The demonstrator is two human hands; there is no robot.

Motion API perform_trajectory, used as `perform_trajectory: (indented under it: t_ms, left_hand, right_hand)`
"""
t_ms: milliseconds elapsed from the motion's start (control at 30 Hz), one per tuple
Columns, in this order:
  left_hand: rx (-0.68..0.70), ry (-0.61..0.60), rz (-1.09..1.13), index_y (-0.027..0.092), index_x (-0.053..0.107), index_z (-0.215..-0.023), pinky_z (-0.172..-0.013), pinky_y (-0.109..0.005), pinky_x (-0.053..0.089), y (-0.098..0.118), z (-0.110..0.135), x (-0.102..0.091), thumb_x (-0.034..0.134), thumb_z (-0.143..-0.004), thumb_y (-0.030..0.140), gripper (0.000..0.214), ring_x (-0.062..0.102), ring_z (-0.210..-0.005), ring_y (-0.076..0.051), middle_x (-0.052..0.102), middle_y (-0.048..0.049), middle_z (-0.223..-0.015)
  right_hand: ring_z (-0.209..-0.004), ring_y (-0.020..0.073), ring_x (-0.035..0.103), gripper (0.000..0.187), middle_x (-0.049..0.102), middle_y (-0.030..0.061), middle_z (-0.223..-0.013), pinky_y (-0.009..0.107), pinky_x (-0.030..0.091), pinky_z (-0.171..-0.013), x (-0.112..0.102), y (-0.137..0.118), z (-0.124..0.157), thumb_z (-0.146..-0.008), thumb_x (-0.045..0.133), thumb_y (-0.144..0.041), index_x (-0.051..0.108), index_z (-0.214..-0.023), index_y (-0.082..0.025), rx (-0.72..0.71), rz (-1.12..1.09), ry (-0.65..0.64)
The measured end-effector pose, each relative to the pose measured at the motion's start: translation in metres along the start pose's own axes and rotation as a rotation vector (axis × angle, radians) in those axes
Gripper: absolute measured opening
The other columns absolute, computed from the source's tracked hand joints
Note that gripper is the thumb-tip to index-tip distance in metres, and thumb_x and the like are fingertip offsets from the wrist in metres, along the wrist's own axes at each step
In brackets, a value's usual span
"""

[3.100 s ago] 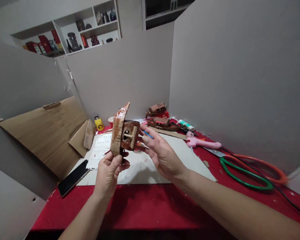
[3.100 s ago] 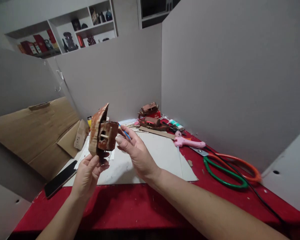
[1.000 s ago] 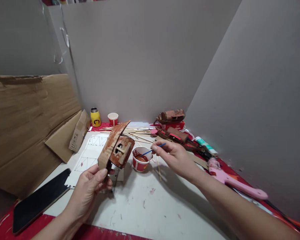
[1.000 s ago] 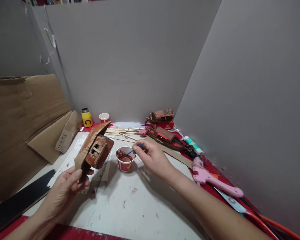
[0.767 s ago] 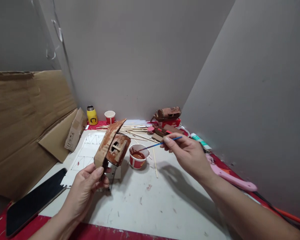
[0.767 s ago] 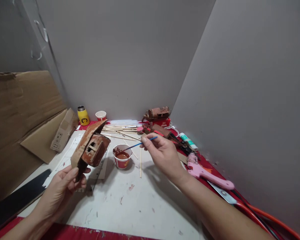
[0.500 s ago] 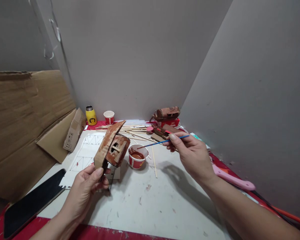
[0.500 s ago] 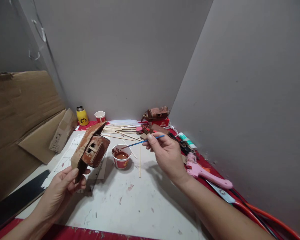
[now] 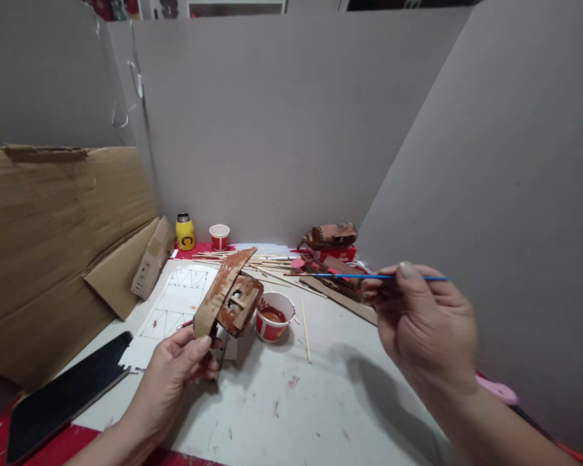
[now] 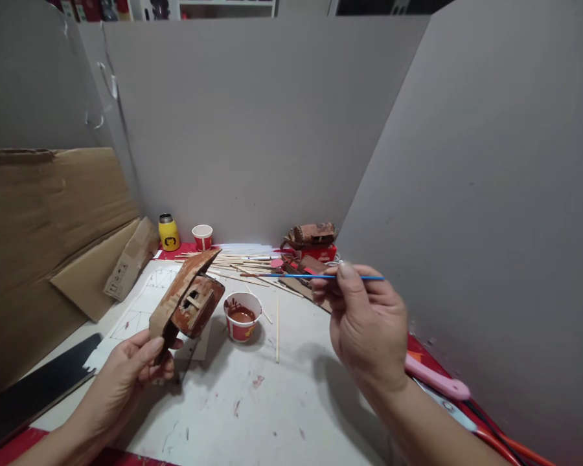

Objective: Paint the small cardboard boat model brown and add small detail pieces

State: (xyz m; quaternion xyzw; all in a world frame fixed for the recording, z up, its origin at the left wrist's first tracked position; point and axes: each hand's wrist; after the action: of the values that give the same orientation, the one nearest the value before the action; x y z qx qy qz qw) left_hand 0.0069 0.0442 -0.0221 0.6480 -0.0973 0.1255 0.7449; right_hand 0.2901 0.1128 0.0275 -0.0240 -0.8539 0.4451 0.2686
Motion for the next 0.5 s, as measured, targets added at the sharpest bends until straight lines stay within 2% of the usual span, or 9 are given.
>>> perform_trajectory:
  t_ms: [133,267,500]
  left_hand:
    - [-0.014,-0.014,-0.006,0.013,0.073,-0.089,-0.058,-0.023,0.048,-0.003,0.001,0.0,0.08,-0.074,0.042,0.033,0.059,-0.061,-0.012,0.071,-0.0075,-0.086]
    - [-0.014,-0.027,-0.003,0.014,0.073,-0.091,-0.058,-0.023,0.046,-0.006,0.002,0.0,0.08,-0.074,0.042,0.034,0.058,-0.061,-0.011,0.071,-0.0071,-0.086]
    - [-0.007,-0.064,-0.012,0.014,0.073,-0.09,-0.059,-0.023,0.044,-0.011,0.0,0.001,0.078,-0.076,0.043,0.033,0.056,-0.06,-0.011,0.065,-0.0026,-0.073]
  right_hand:
    - [-0.052,0.0152,0.066,0.022,0.067,-0.003,-0.067,0.028,0.051,-0.044,0.022,-0.011,0.009,-0.076,0.078,-0.043,0.066,-0.075,-0.025,-0.039,-0.058,-0.086]
    - [-0.054,0.0146,0.067,0.024,0.069,-0.0032,-0.066,0.026,0.053,-0.047,0.038,-0.006,0.015,-0.078,0.077,-0.044,0.065,-0.077,-0.024,-0.021,-0.069,-0.168]
    - [-0.054,0.0144,0.067,0.026,0.068,-0.0022,-0.065,0.025,0.054,-0.048,0.045,0.011,0.017,-0.077,0.079,-0.044,0.066,-0.076,-0.022,-0.003,-0.064,-0.161]
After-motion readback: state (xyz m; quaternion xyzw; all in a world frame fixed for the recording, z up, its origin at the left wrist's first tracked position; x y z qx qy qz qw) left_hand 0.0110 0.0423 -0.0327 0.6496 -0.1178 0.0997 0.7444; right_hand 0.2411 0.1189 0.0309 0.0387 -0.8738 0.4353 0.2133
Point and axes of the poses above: each hand's wrist, its own z-axis away from the middle knuckle, its own x-axis out of the palm, y = z × x
